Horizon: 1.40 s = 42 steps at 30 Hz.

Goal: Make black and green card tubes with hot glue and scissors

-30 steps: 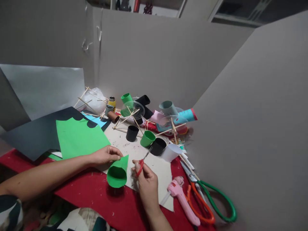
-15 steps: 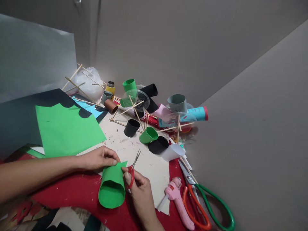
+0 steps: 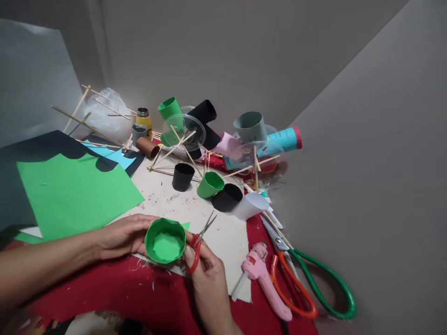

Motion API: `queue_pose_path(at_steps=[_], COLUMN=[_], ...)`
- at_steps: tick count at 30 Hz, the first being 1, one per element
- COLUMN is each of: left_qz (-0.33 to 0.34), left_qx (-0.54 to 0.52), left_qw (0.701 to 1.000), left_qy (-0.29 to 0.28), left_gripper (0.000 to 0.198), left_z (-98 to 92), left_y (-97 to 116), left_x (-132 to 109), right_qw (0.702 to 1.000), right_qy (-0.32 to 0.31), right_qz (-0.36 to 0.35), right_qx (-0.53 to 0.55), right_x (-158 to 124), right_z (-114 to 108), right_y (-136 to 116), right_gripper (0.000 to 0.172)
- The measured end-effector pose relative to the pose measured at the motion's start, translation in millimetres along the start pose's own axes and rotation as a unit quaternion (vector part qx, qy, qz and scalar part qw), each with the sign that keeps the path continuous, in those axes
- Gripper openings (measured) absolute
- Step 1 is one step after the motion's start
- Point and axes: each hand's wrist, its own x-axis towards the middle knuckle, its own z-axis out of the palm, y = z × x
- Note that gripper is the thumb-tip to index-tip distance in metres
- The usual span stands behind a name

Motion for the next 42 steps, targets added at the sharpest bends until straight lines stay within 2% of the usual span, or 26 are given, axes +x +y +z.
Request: queue_pose_path(at_steps=[7,12,15,20,24,34,38,42], left_qz=[-0.019,0.003,0.013,0.027,0.039,0.069,0.066,0.053], left_qx=[-0.026,-0.020,-0.025,-0.002,0.028,0.066,0.063,0.069], left_qw=[0.999,0.998,0.999,1.000,0.999,0.995,0.995,0.994], left_qy=[-0.042,-0.052,-0.034,-0.008,-0.014,-0.030,-0.031,-0.063], left_gripper=[0.046,0.058,0.075,0.103,0.100,0.094,0.098,0.100], left_z=[-4.8,-1.8,2.8,8.7,9.0,5.7,8.2,5.4], left_y=[4,10,12,15,16,16,16,19], left_x=[0,-7,-13,-20,-18,-15,-18,-20], right_qw=[1.000,0.998,0.995,0.980,0.970,0.980,0.980,0.978], right_qy=[0.028,0.058,0.076,0.092,0.085,0.052,0.052,0.046], right_qz=[0.009,0.000,-0.035,-0.136,-0.184,-0.118,-0.129,-0.152], right_qx=[-0.012,-0.013,-0.048,-0.108,-0.134,-0.150,-0.139,-0.137], right_x=[3,6,5,4,8,6,6,6], right_z=[-6,-3,-1,-1,-2,-8,-5,-2], right_y=[16,12,6,8,11,12,8,4], right_gripper=[0.044,0.053,0.052,0.038,0.034,0.040,0.037,0.034])
